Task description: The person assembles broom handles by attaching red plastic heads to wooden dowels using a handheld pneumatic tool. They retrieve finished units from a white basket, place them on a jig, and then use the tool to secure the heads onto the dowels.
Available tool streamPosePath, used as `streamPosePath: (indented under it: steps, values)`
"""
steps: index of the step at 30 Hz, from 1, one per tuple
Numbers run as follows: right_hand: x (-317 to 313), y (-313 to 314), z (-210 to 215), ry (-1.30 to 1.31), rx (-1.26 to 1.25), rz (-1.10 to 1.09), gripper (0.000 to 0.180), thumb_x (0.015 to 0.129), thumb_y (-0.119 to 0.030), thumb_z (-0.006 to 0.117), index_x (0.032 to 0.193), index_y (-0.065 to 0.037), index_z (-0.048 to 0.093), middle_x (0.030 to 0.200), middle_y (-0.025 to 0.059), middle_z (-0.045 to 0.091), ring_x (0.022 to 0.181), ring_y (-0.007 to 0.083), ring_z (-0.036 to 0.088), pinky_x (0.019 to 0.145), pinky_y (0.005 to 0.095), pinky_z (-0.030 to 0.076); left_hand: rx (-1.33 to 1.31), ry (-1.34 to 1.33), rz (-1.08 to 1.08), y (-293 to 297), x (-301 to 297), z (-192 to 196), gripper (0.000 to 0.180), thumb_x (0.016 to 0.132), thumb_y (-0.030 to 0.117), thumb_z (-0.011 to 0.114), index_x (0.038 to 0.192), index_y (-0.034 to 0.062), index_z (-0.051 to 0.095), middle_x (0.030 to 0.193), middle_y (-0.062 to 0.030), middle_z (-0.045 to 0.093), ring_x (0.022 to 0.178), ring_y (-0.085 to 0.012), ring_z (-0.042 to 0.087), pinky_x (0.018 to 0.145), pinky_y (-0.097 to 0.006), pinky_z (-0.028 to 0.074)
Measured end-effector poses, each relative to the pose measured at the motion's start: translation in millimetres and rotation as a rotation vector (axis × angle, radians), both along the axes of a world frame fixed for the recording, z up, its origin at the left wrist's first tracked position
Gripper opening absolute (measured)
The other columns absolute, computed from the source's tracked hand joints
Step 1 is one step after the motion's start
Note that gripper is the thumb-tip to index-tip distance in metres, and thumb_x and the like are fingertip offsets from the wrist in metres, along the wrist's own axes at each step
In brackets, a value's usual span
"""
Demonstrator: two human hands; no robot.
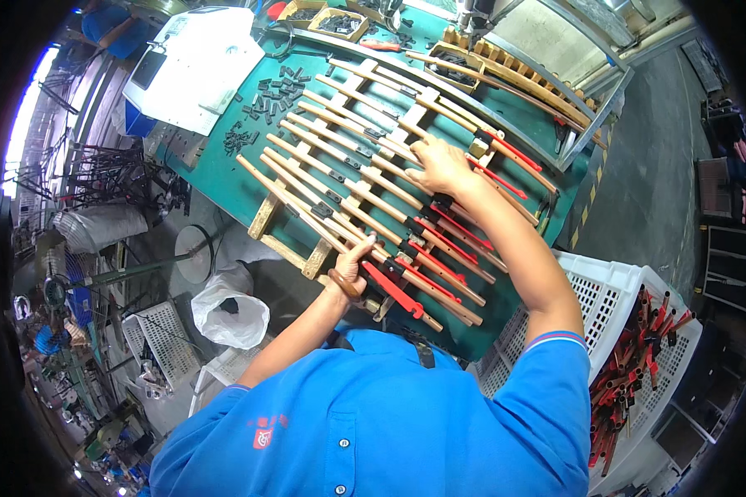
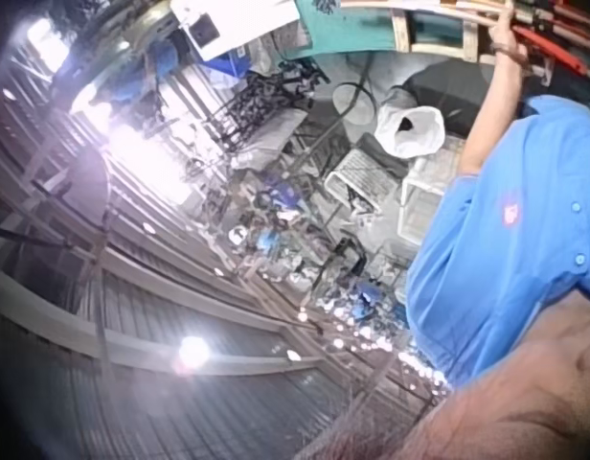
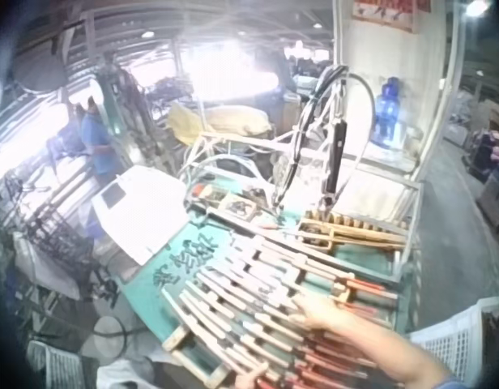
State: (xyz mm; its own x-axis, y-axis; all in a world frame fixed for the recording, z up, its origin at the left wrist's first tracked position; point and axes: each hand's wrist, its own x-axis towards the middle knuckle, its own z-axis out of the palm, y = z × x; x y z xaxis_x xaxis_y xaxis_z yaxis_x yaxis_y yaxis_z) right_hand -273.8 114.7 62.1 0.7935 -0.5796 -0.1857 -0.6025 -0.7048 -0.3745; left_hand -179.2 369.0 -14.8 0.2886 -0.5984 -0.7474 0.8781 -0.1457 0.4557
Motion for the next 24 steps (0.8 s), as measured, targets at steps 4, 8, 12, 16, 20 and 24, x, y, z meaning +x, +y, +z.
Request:
streamPosePath:
  steps: [4, 8, 12, 16, 20, 24]
  values:
    - [-16.9, -54.2, 12.6, -0.084, -0.239, -0.190, 0.053, 0.076, -0.041, 0.069, 0.119, -0.014, 0.055, 0.117, 0.0118, 0.053, 0.107, 0.0311, 0.052, 0.092, 0.0438, 0.045, -0.113, 0.337, 0.051, -9.3, 8.0, 21.5, 0.034, 0.080, 0.023, 0.072, 0.109, 0.0106, 0.058, 0.093, -0.0072, 0.063, 0.085, -0.0249, 0.063, 0.073, -0.044, 0.055]
    - [-30.5, -97.0, -28.5, 0.118, -0.270, -0.253, 0.052, 0.076, -0.035, 0.069, 0.117, -0.009, 0.052, 0.115, 0.0151, 0.054, 0.100, 0.0327, 0.058, 0.088, 0.0455, 0.046, 0.056, 0.273, 0.144, -19.2, 2.2, 36.5, 0.037, 0.083, 0.020, 0.068, 0.116, 0.0080, 0.054, 0.106, -0.0106, 0.058, 0.091, -0.0250, 0.062, 0.075, -0.044, 0.055]
    - [-26.6, -101.8, -67.3, 0.155, -0.383, -0.174, 0.024, 0.084, -0.024, 0.062, 0.097, -0.005, 0.053, 0.088, 0.0149, 0.064, 0.085, 0.0365, 0.063, 0.074, 0.0482, 0.049, -0.151, 0.360, 0.009, -43.9, -1.7, 66.1, 0.033, 0.088, 0.019, 0.062, 0.116, 0.0037, 0.053, 0.102, -0.0132, 0.059, 0.087, -0.0242, 0.063, 0.072, -0.040, 0.056]
    - [-18.9, -98.5, -39.3, 0.050, -0.306, -0.069, 0.020, 0.087, -0.021, 0.058, 0.095, -0.004, 0.052, 0.086, 0.0182, 0.063, 0.080, 0.0371, 0.063, 0.068, 0.0484, 0.050, 0.142, 0.103, 0.103, -58.7, -14.4, 16.5, 0.032, 0.086, 0.012, 0.063, 0.115, 0.0028, 0.054, 0.089, -0.0091, 0.060, 0.068, -0.0200, 0.061, 0.058, -0.035, 0.055]
    - [2.4, -83.5, 16.8, 0.080, -0.199, 0.071, 0.021, 0.086, -0.022, 0.057, 0.096, -0.004, 0.055, 0.086, 0.0190, 0.064, 0.080, 0.0361, 0.064, 0.068, 0.0460, 0.052, -0.003, -0.004, -0.016, -44.7, -15.4, 13.8, 0.049, 0.083, 0.008, 0.066, 0.127, 0.0028, 0.045, 0.099, -0.0091, 0.060, 0.084, -0.0203, 0.063, 0.073, -0.034, 0.055]
    - [0.5, -78.3, 19.6, 0.036, 0.393, 0.029, 0.066, 0.077, -0.047, 0.066, 0.124, -0.002, 0.052, 0.111, 0.0193, 0.059, 0.106, 0.0287, 0.057, 0.090, 0.0384, 0.045, -0.353, 0.441, 0.001, -37.9, 6.9, 24.4, 0.049, 0.086, 0.016, 0.065, 0.129, 0.0090, 0.044, 0.112, -0.0096, 0.059, 0.104, -0.0277, 0.060, 0.090, -0.046, 0.050]
